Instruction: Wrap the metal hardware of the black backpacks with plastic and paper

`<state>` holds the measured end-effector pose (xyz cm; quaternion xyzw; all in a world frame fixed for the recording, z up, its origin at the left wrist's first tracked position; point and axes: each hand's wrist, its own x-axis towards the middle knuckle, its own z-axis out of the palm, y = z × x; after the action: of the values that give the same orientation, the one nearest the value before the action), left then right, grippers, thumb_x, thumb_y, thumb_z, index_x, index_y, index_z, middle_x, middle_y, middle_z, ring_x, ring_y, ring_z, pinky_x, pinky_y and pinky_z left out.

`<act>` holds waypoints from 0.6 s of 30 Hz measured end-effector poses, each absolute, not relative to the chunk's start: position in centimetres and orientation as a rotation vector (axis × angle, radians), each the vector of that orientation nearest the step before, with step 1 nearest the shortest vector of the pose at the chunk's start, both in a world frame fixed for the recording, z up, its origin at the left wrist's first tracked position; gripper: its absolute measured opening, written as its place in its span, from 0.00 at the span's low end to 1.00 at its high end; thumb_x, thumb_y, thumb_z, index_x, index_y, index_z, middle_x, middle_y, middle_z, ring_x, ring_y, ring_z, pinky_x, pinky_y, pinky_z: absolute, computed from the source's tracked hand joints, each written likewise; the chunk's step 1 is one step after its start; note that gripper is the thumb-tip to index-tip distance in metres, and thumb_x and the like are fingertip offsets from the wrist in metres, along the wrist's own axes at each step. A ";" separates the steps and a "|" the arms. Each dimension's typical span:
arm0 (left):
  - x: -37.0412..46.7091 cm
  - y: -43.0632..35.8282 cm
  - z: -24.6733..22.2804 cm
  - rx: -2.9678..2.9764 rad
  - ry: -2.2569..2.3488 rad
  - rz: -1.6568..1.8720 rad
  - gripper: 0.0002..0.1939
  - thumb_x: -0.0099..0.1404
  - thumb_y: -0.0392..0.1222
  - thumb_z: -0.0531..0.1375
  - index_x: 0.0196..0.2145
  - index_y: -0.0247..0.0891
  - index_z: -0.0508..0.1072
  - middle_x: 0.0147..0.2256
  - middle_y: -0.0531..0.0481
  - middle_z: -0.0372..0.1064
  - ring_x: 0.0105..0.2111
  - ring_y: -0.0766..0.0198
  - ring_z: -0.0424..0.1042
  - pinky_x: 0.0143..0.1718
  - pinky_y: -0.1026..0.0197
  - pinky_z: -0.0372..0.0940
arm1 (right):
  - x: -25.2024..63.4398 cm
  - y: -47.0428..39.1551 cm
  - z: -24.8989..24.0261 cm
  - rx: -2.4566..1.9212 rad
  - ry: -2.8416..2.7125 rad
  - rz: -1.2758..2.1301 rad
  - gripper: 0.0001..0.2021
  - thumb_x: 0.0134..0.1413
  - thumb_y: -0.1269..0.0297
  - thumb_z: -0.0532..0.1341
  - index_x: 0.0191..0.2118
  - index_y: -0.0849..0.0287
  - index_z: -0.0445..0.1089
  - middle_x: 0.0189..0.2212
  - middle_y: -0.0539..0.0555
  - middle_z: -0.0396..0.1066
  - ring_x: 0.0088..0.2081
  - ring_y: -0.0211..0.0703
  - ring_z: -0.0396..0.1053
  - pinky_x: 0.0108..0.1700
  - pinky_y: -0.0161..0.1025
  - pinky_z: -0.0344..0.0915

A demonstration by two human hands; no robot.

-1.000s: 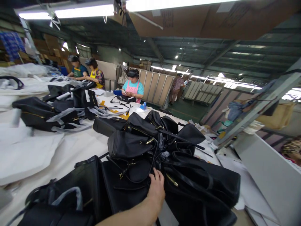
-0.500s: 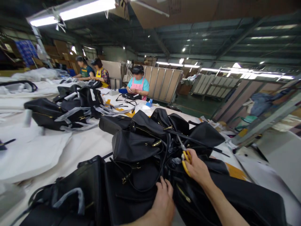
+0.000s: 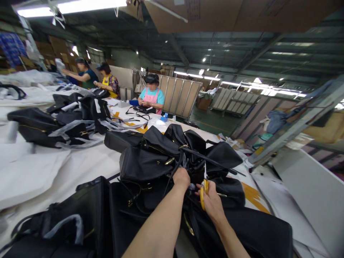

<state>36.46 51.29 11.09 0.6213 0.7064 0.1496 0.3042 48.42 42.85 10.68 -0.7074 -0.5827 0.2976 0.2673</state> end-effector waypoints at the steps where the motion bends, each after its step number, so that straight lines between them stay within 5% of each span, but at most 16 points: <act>1: 36.6 51.5 10.6 1.590 1.899 0.383 0.17 0.67 0.44 0.61 0.50 0.33 0.70 0.49 0.41 0.68 0.47 0.55 0.71 0.47 0.49 0.69 | 48.5 42.8 10.6 -1.916 -1.575 0.800 0.14 0.58 0.60 0.49 0.50 0.49 0.50 0.44 0.54 0.74 0.44 0.48 0.76 0.43 0.42 0.70; 12: 35.5 49.3 9.0 1.355 1.897 0.517 0.15 0.67 0.45 0.60 0.49 0.36 0.71 0.49 0.44 0.69 0.47 0.55 0.71 0.48 0.48 0.68 | 49.1 42.4 13.3 -1.771 -1.554 1.015 0.26 0.49 0.51 0.60 0.53 0.51 0.57 0.39 0.50 0.72 0.43 0.47 0.74 0.38 0.38 0.73; 18: 34.2 47.7 7.3 1.305 1.775 0.639 0.11 0.68 0.46 0.60 0.42 0.35 0.73 0.40 0.48 0.73 0.40 0.60 0.73 0.45 0.51 0.69 | 50.8 44.6 17.8 -1.712 -1.545 1.515 0.26 0.42 0.42 0.66 0.39 0.58 0.66 0.23 0.45 0.65 0.17 0.29 0.58 0.15 0.27 0.56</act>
<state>34.19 47.71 7.30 0.5186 0.7053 0.2538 0.4113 50.76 44.60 17.82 -0.6093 -0.5497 0.5391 0.1899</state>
